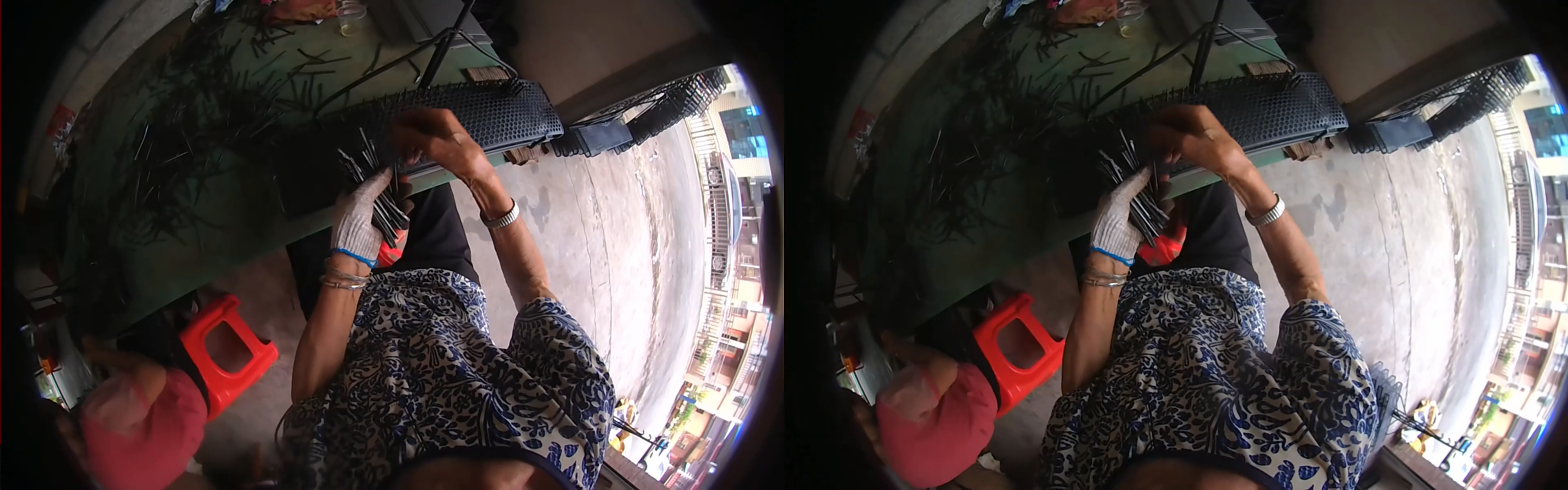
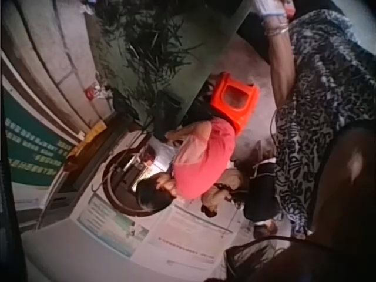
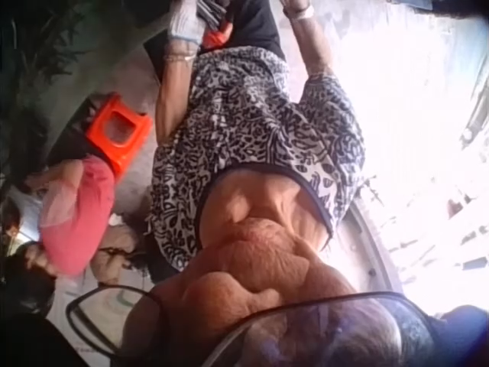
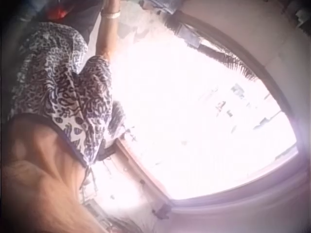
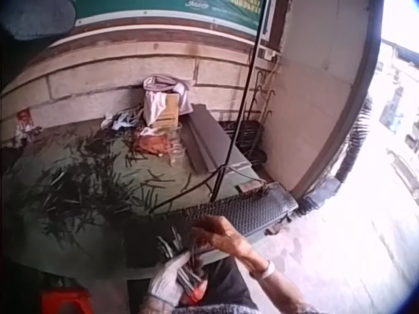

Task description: Inserting thin black rods into a mesh grate structure on a workbench.

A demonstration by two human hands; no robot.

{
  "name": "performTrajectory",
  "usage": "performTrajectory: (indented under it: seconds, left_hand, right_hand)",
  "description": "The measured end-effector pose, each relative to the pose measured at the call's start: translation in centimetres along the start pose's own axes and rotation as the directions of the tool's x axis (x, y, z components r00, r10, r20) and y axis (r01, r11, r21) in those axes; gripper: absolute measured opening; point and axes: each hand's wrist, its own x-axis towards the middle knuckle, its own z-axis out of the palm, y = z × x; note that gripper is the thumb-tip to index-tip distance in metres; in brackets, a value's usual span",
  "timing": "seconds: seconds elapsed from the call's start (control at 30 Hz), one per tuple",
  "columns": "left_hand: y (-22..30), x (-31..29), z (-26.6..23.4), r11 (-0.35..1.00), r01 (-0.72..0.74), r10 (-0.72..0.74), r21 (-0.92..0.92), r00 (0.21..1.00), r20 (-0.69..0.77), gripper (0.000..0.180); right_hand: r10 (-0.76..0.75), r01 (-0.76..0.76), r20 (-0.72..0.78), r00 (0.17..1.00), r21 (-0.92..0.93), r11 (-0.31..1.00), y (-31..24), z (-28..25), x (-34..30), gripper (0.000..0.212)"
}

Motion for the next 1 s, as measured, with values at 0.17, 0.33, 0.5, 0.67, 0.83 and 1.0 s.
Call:
performTrajectory:
  seconds: [0.17, 0.33, 0.5, 0.67, 0.83, 1.0]
  left_hand:
    - [0.0, 0.3, -0.1, 0.991, 0.058, -0.061, -0.124, 0.998, -0.018, 0.013]
    - [0.0, 0.7, 0.1, 0.99, 0.073, -0.07, -0.125, 0.997, 0.023, 0.01]
    - [0.1, 0.8, 0.1, 0.994, 0.053, -0.057, -0.099, 0.997, -0.043, 0.01]
    - [0.2, 0.4, 0.5, 0.998, 0.036, -0.039, -0.056, 0.998, -0.052, 0.011]
    - [0.1, 0.2, 0.5, 0.999, 0.044, -0.046, -0.019, 0.995, -0.085, 0.013]
    - [-0.3, 0.3, 0.3, 0.999, 0.038, -0.038, -0.005, 0.998, -0.054, 0.013]
  right_hand:
    - [-0.351, 0.093, -0.507, 0.787, -0.466, 0.88, 0.7, -0.4, 2.4, 0.008]
    - [-0.545, 0.208, -0.488, 0.682, -0.584, 0.784, 4.4, -0.8, 4.8, 0.008]
    - [-0.551, 0.241, -0.459, 0.697, -0.574, 0.783, 3.6, -0.3, 5.0, 0.005]
    - [-0.577, 0.195, -0.449, 0.682, -0.649, 0.735, 3.3, -0.5, 4.5, 0.004]
    - [-0.523, 0.188, -0.459, 0.718, -0.597, 0.78, 2.9, -0.3, 4.0, 0.006]
    - [-0.503, 0.161, -0.369, 0.782, -0.66, 0.734, 4.0, -0.5, 4.2, 0.01]
